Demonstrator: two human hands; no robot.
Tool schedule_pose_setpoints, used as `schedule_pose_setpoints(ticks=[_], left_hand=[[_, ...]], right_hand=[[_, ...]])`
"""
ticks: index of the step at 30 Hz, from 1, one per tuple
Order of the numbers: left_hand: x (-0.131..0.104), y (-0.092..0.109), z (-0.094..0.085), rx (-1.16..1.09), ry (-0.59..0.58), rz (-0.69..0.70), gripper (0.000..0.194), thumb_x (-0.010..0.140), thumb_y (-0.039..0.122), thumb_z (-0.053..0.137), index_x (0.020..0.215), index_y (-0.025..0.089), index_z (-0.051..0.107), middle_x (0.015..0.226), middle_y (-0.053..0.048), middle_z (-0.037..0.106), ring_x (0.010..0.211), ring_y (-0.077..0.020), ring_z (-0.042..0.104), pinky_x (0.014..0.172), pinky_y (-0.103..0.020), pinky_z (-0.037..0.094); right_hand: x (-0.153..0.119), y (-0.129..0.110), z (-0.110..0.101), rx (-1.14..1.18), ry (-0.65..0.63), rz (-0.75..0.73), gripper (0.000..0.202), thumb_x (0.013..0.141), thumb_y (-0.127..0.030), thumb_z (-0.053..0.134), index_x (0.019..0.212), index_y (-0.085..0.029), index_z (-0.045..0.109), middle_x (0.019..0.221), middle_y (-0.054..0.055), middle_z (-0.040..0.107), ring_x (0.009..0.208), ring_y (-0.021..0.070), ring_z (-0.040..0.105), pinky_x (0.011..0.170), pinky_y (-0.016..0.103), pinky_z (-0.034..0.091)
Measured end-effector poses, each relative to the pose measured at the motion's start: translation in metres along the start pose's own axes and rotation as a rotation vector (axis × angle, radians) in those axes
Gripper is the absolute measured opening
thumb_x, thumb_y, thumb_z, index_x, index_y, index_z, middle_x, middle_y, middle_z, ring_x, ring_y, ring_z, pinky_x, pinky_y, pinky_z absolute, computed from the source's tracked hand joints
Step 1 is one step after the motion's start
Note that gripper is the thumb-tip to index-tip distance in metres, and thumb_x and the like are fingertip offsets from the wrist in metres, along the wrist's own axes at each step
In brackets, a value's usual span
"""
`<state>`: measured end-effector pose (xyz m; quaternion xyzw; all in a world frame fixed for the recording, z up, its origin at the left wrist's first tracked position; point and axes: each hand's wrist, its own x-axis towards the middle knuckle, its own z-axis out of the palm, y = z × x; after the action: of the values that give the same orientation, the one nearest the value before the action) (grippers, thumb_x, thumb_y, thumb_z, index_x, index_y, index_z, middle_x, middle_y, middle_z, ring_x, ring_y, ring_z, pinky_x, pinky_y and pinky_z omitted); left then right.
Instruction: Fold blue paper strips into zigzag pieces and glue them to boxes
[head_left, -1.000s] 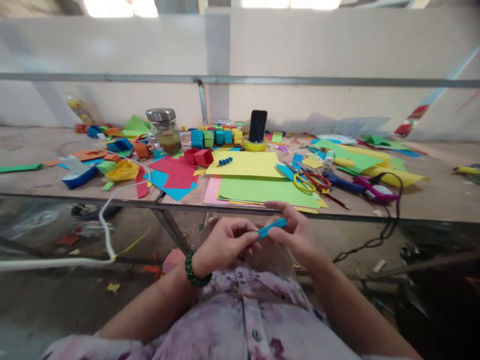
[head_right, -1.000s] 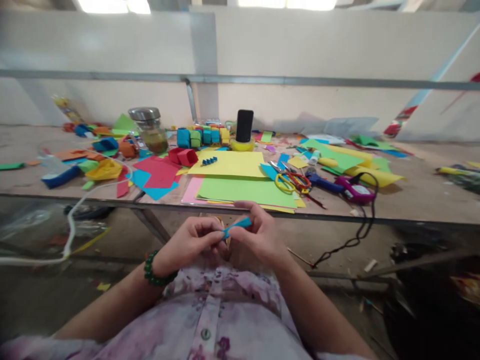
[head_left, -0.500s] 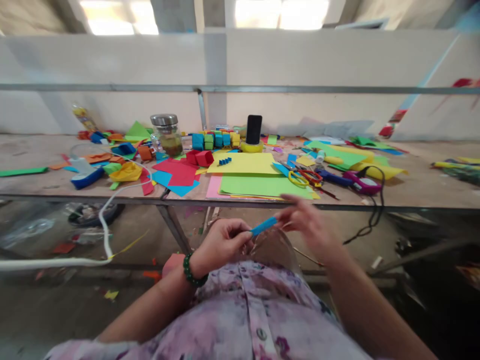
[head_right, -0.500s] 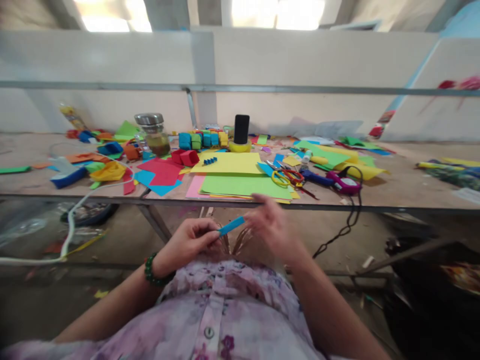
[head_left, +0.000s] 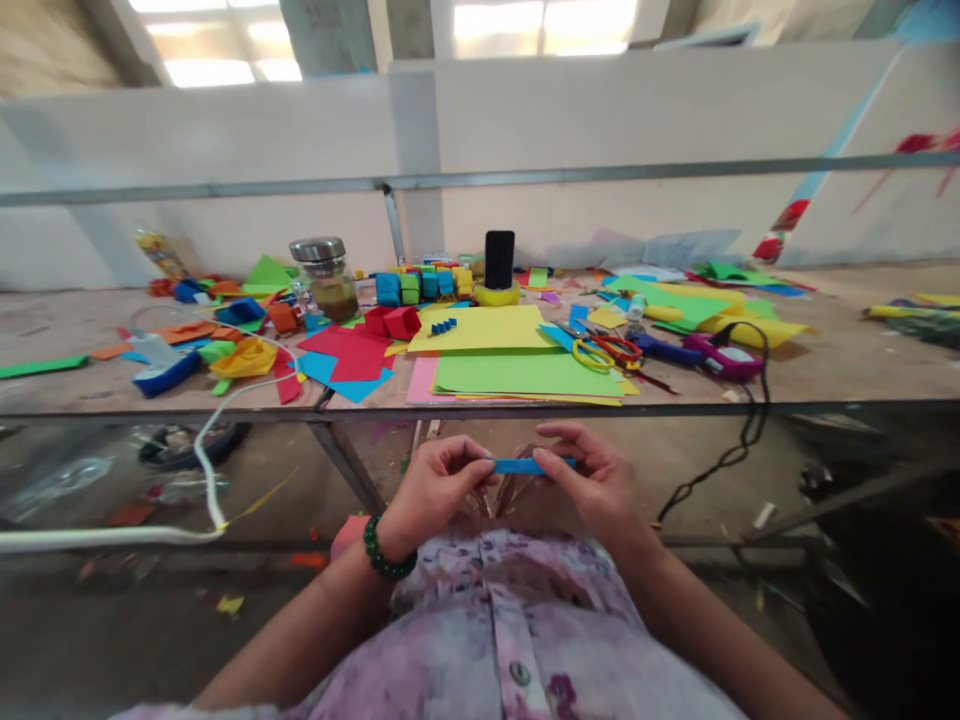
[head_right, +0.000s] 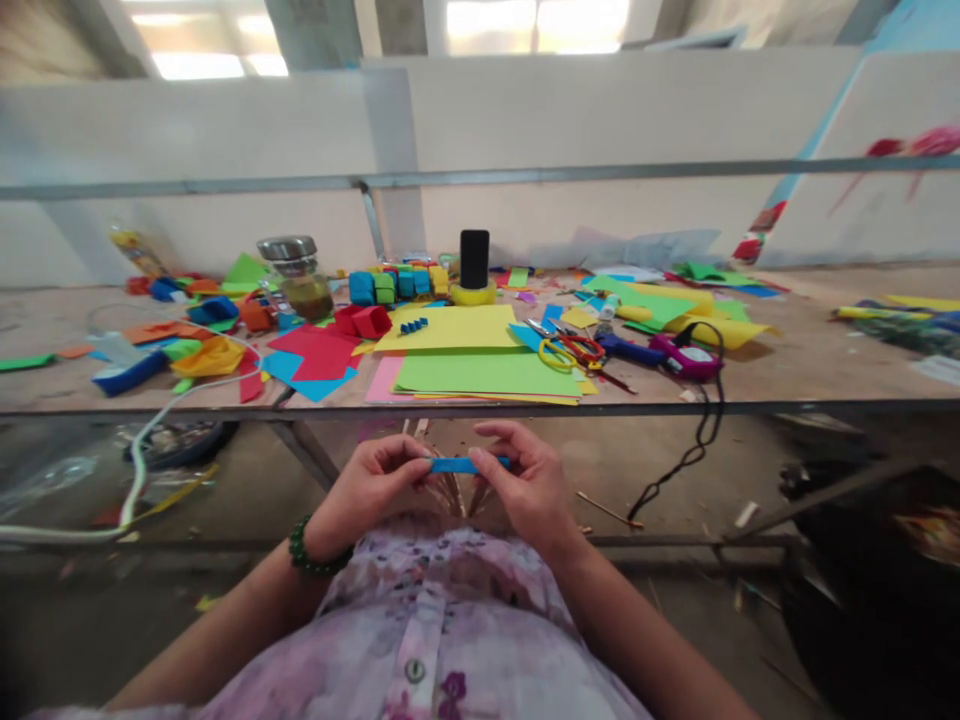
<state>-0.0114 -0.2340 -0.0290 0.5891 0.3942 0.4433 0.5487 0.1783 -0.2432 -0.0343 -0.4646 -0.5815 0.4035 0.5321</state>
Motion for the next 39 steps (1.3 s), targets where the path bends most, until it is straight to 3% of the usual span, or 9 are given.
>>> schedule_pose_setpoints(ticks=[4,8,13,17,23,29,33,36,39], left_hand=[[-0.003,-0.001,0.002,-0.090,0.069,0.005,0.030,0.075,0.035,0.069,0.092,0.011,0.065,0.066,-0.002,0.064,0.061,-0.0117,0.059,0.059,-0.021,0.046],[-0.003,-0.013,0.010,-0.313,0.223,0.050,0.052,0.080,0.039,0.065,0.126,0.020,0.052,0.070,0.002,0.064,0.065,-0.0100,0.060,0.068,-0.021,0.047],[0.000,-0.028,0.027,-0.542,0.190,-0.102,0.042,0.064,0.042,0.078,0.096,0.015,0.072,0.079,-0.003,0.068,0.070,-0.0105,0.059,0.069,-0.021,0.046],[-0.002,-0.025,0.029,-0.521,0.265,-0.096,0.025,0.064,0.037,0.079,0.074,0.015,0.075,0.067,0.000,0.066,0.063,-0.0077,0.054,0.063,-0.018,0.042],[-0.008,-0.015,0.019,-0.488,0.221,-0.081,0.024,0.068,0.039,0.075,0.073,0.016,0.075,0.071,-0.001,0.065,0.067,-0.0095,0.055,0.065,-0.020,0.042],[-0.003,-0.016,0.020,-0.495,0.216,-0.114,0.031,0.060,0.039,0.080,0.081,0.016,0.076,0.069,-0.001,0.067,0.062,-0.0090,0.055,0.060,-0.020,0.042],[-0.003,-0.020,0.028,-0.511,0.223,-0.115,0.025,0.055,0.032,0.084,0.072,0.016,0.075,0.069,-0.002,0.069,0.063,-0.0099,0.058,0.064,-0.021,0.045],[-0.006,-0.020,0.033,-0.497,0.245,-0.085,0.021,0.058,0.030,0.083,0.070,0.015,0.075,0.070,-0.002,0.070,0.065,-0.0104,0.060,0.066,-0.021,0.046],[-0.003,-0.014,0.021,-0.552,0.229,-0.126,0.024,0.061,0.033,0.081,0.073,0.013,0.074,0.068,-0.002,0.069,0.062,-0.0095,0.059,0.062,-0.020,0.046]], right_hand=[[-0.010,0.001,0.004,0.005,0.045,-0.030,0.031,0.077,-0.035,0.067,0.103,-0.019,0.062,0.068,0.000,0.068,0.057,0.0136,0.064,0.055,0.025,0.054],[-0.011,0.005,0.010,0.028,0.144,-0.044,0.031,0.079,-0.035,0.065,0.105,-0.020,0.061,0.070,0.000,0.068,0.060,0.0143,0.066,0.058,0.026,0.055],[-0.013,0.020,0.020,-0.105,0.256,-0.162,0.028,0.081,-0.032,0.065,0.107,-0.022,0.062,0.076,0.001,0.069,0.067,0.0147,0.066,0.062,0.026,0.054],[-0.023,0.025,0.023,-0.309,0.205,-0.334,0.021,0.082,-0.024,0.063,0.103,-0.023,0.062,0.080,0.002,0.072,0.069,0.0149,0.067,0.065,0.028,0.055],[-0.028,0.016,0.020,-0.561,0.215,-0.614,0.018,0.080,-0.019,0.064,0.096,-0.024,0.061,0.079,0.002,0.074,0.062,0.0149,0.068,0.061,0.026,0.055],[-0.027,0.020,0.023,-0.579,0.250,-0.592,0.019,0.082,-0.024,0.063,0.101,-0.024,0.058,0.084,0.004,0.074,0.069,0.0176,0.071,0.064,0.027,0.058],[-0.025,0.021,0.025,-0.522,0.147,-0.536,0.023,0.084,-0.022,0.060,0.107,-0.023,0.054,0.092,0.005,0.072,0.073,0.0158,0.071,0.065,0.025,0.058],[-0.025,0.018,0.024,-0.588,0.133,-0.593,0.014,0.084,-0.022,0.060,0.098,-0.023,0.057,0.084,0.003,0.072,0.067,0.0155,0.070,0.062,0.026,0.056],[-0.028,0.016,0.020,-0.646,0.160,-0.686,0.008,0.083,-0.021,0.061,0.088,-0.025,0.059,0.074,0.001,0.071,0.062,0.0157,0.068,0.060,0.027,0.054]])
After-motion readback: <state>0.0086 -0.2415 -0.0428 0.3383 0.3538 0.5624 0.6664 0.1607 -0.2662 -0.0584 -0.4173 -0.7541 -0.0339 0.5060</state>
